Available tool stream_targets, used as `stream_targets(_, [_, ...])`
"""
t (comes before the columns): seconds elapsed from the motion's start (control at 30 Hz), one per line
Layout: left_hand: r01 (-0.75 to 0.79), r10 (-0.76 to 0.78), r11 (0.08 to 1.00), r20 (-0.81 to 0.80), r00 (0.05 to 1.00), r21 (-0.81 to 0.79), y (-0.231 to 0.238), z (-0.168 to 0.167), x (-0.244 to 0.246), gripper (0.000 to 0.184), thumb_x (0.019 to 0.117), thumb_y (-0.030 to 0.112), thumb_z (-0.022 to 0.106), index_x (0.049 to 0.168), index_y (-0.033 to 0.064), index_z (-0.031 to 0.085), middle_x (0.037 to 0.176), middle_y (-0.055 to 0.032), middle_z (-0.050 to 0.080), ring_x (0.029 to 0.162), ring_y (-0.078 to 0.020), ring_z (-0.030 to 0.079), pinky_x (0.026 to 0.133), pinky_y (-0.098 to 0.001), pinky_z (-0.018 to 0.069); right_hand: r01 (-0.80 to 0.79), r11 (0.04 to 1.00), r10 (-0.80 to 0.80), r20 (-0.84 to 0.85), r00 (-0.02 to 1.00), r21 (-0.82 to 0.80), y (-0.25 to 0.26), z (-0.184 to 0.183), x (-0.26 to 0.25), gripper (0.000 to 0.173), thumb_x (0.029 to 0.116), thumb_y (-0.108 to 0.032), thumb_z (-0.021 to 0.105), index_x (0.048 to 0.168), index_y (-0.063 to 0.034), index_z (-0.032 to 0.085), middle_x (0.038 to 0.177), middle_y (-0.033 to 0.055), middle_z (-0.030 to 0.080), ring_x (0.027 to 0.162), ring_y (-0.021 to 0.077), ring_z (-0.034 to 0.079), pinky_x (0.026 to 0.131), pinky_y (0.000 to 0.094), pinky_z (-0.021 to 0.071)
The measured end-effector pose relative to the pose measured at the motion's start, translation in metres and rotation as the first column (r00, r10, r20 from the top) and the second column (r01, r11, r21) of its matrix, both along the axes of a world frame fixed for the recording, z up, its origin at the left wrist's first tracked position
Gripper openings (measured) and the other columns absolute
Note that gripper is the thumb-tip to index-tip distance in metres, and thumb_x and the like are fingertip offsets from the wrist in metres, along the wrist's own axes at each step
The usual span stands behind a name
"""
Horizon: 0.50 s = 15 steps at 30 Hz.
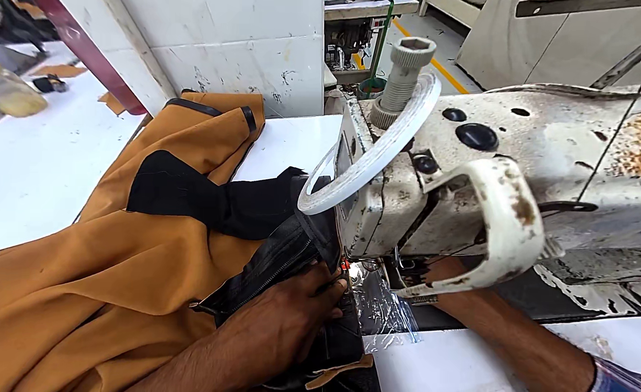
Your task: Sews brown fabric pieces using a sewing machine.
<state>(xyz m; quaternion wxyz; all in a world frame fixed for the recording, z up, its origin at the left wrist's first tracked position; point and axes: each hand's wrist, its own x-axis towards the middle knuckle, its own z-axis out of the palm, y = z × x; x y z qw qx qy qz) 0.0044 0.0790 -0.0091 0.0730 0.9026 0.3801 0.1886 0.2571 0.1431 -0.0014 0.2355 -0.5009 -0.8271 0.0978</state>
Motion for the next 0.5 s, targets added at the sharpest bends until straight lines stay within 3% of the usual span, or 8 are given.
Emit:
stream_targets(0.07, [-0.001,0.001,1.0,0.0,1.0,-0.005,0.0005,0.0001,-0.0005,0.039,0.1091,0.034,0.044,0.131,0.0127,0.068,0.129,-0.0077,0.068,0.12,-0.0181,0.065,0.097,-0.0272,0.0539,0.001,0.998,0.001,0.035,0.999,-0.059,0.0088,-0.0047,0.0004,0.018,0.0871,-0.023,0.071,0.094,-0.0062,0.073,0.09,0.0145,0.071,0.089,0.0313,0.069,0.078,0.0543,0.0539])
stream_targets(0.2, [0.005,-0.005,1.0,0.007,1.0,-0.024,0.0007,0.0005,-0.0012,0.039,0.1092,0.034,0.044,0.131,0.0125,0.067,0.131,-0.0076,0.068,0.125,-0.019,0.063,0.101,-0.028,0.0526,0.015,0.993,-0.008,0.057,0.998,-0.118,0.0097,-0.0031,-0.0031,0.021,0.088,-0.023,0.073,0.096,-0.0044,0.073,0.093,0.0178,0.071,0.092,0.035,0.069,0.081,0.0578,0.0523])
stream_targets(0.37, [0.019,-0.018,0.999,0.006,1.0,-0.042,0.0024,0.0013,-0.0011,0.038,0.1095,0.033,0.044,0.132,0.0118,0.067,0.131,-0.0092,0.067,0.123,-0.0195,0.064,0.099,-0.0283,0.0533,0.006,0.993,0.001,0.058,0.998,-0.121,0.0101,-0.0116,-0.0007,0.021,0.0857,-0.023,0.073,0.093,-0.0032,0.074,0.092,0.0188,0.072,0.091,0.0362,0.07,0.081,0.0589,0.0533])
stream_targets(0.5, [0.027,-0.026,0.997,0.016,1.0,-0.077,0.0039,0.0029,-0.0006,0.038,0.1095,0.031,0.044,0.132,0.0099,0.066,0.13,-0.0119,0.067,0.121,-0.0211,0.065,0.098,-0.0292,0.0544,0.011,0.988,-0.003,0.056,0.998,-0.151,0.0103,-0.0052,-0.0004,0.023,0.0879,-0.022,0.073,0.097,-0.0009,0.074,0.098,0.0221,0.072,0.098,0.0394,0.069,0.087,0.0602,0.051])
